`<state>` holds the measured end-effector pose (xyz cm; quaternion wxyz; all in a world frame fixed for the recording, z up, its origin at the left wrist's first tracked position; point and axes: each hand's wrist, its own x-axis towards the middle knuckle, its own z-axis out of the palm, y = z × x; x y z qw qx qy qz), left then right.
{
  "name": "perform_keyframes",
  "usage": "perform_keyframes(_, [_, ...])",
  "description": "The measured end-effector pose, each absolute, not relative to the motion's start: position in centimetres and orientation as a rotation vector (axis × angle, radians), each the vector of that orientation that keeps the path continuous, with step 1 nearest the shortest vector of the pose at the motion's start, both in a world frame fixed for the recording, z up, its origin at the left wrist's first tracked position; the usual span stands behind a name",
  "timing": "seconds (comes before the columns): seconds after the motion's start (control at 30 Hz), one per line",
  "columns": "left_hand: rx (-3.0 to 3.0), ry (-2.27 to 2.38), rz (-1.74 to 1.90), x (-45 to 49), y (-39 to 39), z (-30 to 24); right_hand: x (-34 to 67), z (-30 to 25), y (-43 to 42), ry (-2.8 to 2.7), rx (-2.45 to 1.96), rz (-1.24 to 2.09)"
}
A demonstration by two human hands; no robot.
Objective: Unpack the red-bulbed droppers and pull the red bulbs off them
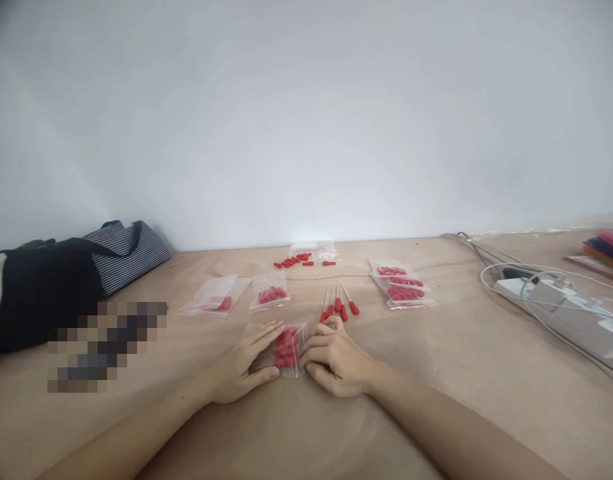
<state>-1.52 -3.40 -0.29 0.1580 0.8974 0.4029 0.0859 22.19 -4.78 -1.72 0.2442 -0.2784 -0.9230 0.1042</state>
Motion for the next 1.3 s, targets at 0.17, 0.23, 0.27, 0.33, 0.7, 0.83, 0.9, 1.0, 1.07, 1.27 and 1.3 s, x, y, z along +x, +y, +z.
perform_keyframes(0.17, [2.539,1.166,0.263,-1.5,-3.3,-0.3,21.6,-2.1,-4.5,-2.343,-1.000,0.430])
perform_keyframes(0.23, [2.541,1.171,0.275,-1.5,-3.3,-0.4,21.2,-2.4,-4.3,-2.288,-1.056,0.478])
perform_keyframes(0.27, [2.543,1.171,0.285,-1.4,-3.3,-0.5,21.0,-2.6,-4.2,-2.265,-1.078,0.496])
perform_keyframes(0.33, [2.549,1.161,0.312,-1.4,-3.3,-0.6,20.6,-2.7,-4.1,-2.242,-1.101,0.511])
perform_keyframes(0.7, [2.571,1.113,0.386,-1.5,-3.0,-1.0,18.8,-2.0,-5.0,-2.144,-1.313,0.402])
perform_keyframes(0.83, [2.568,1.122,0.369,-1.6,-3.0,-0.8,18.7,-1.8,-4.9,-2.128,-1.309,0.482])
perform_keyframes(0.9, [2.565,1.132,0.362,-1.6,-3.0,-0.8,18.8,-1.7,-4.8,-2.131,-1.287,0.484])
perform_keyframes(1.0, [2.564,1.130,0.355,-1.6,-2.9,-0.7,19.0,-1.5,-4.7,-2.145,-1.247,0.450])
perform_keyframes(1.07, [2.568,1.115,0.369,-1.6,-2.9,-0.7,19.1,-1.5,-4.7,-2.143,-1.228,0.465])
perform_keyframes(1.27, [2.600,1.087,0.402,-1.6,-3.0,-0.6,19.0,-2.2,-4.4,-2.164,-1.213,0.522])
perform_keyframes(1.3, [2.600,1.093,0.396,-1.7,-3.0,-0.6,19.0,-2.2,-4.4,-2.171,-1.209,0.526])
